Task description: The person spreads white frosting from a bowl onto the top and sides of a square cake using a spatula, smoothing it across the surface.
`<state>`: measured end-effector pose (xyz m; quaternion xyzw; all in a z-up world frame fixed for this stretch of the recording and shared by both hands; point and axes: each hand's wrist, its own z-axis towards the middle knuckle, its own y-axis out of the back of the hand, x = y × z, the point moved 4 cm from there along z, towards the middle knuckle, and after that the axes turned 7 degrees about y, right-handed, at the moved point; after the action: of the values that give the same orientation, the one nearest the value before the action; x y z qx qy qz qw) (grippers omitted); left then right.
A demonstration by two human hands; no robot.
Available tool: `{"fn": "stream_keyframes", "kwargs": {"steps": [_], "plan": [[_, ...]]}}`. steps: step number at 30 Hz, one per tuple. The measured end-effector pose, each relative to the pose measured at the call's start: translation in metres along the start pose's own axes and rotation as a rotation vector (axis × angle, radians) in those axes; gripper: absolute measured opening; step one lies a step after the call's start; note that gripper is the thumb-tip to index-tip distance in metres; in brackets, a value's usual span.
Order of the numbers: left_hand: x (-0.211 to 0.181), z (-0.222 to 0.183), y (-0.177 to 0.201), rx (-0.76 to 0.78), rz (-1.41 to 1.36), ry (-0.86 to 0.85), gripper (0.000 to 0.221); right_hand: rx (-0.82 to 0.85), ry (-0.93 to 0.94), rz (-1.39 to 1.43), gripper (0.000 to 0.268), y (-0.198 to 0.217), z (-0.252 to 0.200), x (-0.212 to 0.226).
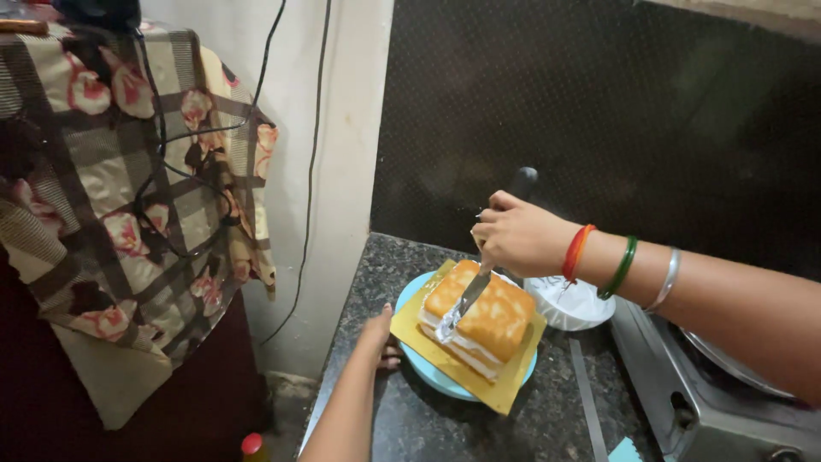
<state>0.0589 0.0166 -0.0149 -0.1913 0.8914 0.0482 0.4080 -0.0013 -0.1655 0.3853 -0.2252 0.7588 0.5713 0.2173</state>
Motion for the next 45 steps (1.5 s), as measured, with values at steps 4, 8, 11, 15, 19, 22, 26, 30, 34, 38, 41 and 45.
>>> {"fn": "stream_keyframes", "kwargs": {"steps": [4,8,11,15,19,22,26,30,34,38,41,45], "plan": [[0.009,-0.023,0.002,0.192,-0.062,0.127,0.065,0.022,0.019,-0.080,0.018,0.008,0.021,0.010],[0.025,-0.003,-0.008,0.347,-0.093,0.132,0.061,-0.007,0.063,-0.194,0.017,0.003,0.044,0.016],[0.030,0.009,-0.013,0.369,-0.047,0.061,0.052,-0.028,0.086,-0.252,0.019,-0.011,0.060,0.018],[0.029,0.016,-0.018,0.268,-0.039,-0.011,0.029,-0.006,0.110,-0.388,0.024,-0.028,0.078,0.019],[0.029,0.017,-0.017,0.203,-0.038,-0.041,0.025,0.010,0.148,-0.473,0.025,-0.034,0.084,0.030],[0.026,0.018,-0.018,0.213,-0.027,-0.066,0.023,0.117,0.283,-0.473,0.029,-0.038,0.085,0.034],[0.026,0.021,-0.017,0.188,-0.016,-0.079,0.022,0.085,0.296,-0.503,0.029,-0.046,0.088,0.028],[0.024,0.021,-0.016,0.182,-0.026,-0.069,0.018,0.182,0.136,-0.377,0.025,-0.062,0.089,0.037],[0.025,0.026,-0.016,0.203,-0.019,-0.084,0.022,0.202,0.237,-0.498,0.032,-0.061,0.080,0.046],[0.022,0.024,-0.017,0.202,-0.016,-0.074,0.020,0.059,0.296,-0.436,0.030,-0.059,0.084,0.027],[0.020,0.026,-0.017,0.191,-0.003,-0.074,0.020,0.051,0.201,-0.495,0.030,-0.071,0.088,0.017],[0.019,0.029,-0.016,0.157,-0.005,-0.078,0.021,0.284,0.044,-0.248,0.027,-0.074,0.077,0.028]]}}
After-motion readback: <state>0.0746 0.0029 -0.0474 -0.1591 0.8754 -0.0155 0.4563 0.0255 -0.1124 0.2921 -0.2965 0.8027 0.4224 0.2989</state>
